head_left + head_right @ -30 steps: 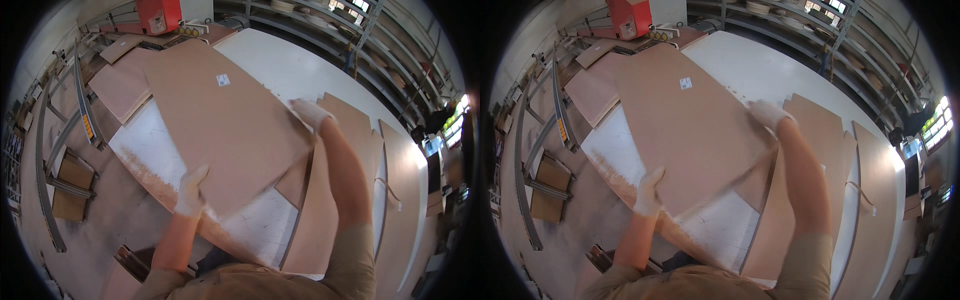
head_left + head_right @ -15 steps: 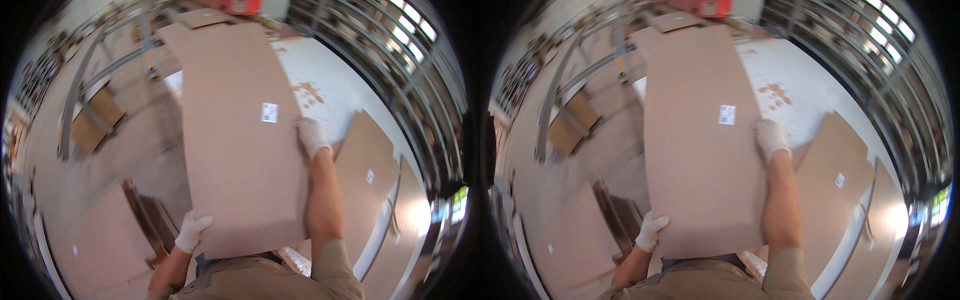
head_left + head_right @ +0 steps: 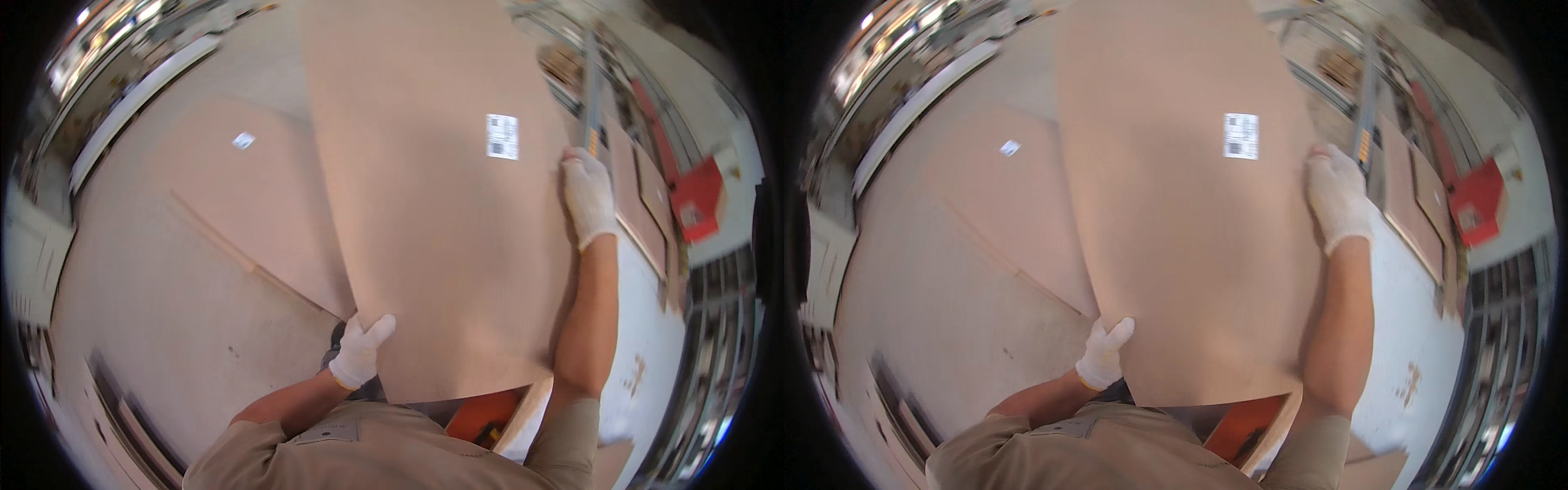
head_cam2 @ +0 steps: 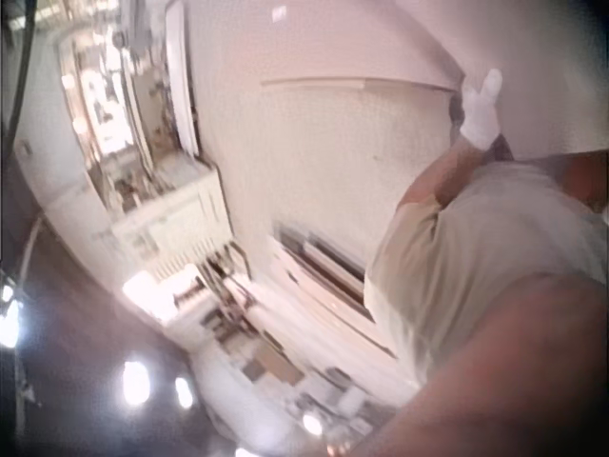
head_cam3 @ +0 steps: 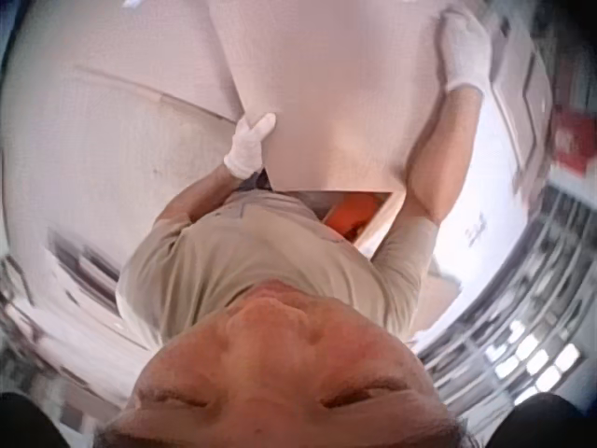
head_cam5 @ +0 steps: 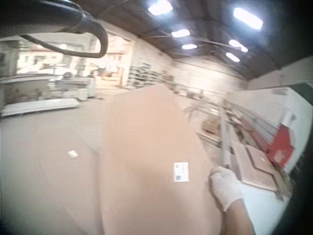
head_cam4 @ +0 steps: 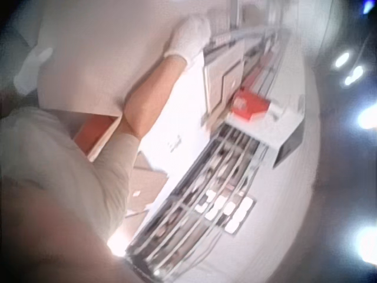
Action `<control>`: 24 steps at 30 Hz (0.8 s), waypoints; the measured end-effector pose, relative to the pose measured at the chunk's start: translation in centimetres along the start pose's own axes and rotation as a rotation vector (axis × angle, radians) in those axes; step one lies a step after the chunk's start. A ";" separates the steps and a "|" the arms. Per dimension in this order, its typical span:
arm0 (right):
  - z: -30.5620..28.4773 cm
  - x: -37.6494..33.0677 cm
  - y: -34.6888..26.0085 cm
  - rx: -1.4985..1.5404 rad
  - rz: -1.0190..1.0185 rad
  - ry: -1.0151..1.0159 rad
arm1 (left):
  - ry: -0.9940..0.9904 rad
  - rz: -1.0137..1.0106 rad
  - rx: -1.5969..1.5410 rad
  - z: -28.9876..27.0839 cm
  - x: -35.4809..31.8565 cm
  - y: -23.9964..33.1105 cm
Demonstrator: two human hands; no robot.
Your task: The person repeatedly picks up flat cardboard sheets from a table, aligns them, and stacks them into a neat pile. The person then carries the stack across the workshop and places it on a roller conveyor.
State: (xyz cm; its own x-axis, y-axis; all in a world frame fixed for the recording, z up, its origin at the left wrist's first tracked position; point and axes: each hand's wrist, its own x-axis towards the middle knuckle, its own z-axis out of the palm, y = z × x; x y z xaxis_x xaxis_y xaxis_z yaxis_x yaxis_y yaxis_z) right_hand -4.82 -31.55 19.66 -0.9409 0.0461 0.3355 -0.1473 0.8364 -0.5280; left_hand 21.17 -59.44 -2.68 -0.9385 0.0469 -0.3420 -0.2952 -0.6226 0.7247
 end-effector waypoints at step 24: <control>25.5 -7.3 0.2 -0.028 -0.873 -0.405 | 0.007 -0.248 1.724 -5.7 2.5 20.0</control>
State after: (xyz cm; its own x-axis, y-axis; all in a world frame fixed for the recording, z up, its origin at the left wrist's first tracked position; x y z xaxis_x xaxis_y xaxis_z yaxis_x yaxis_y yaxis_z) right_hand -5.80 -45.61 -2.77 -0.5381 -0.7865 0.3032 -0.8429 0.4999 -0.1992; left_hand 13.93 -76.23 7.48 -0.8459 -0.0021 -0.5334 -0.2608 0.8739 0.4102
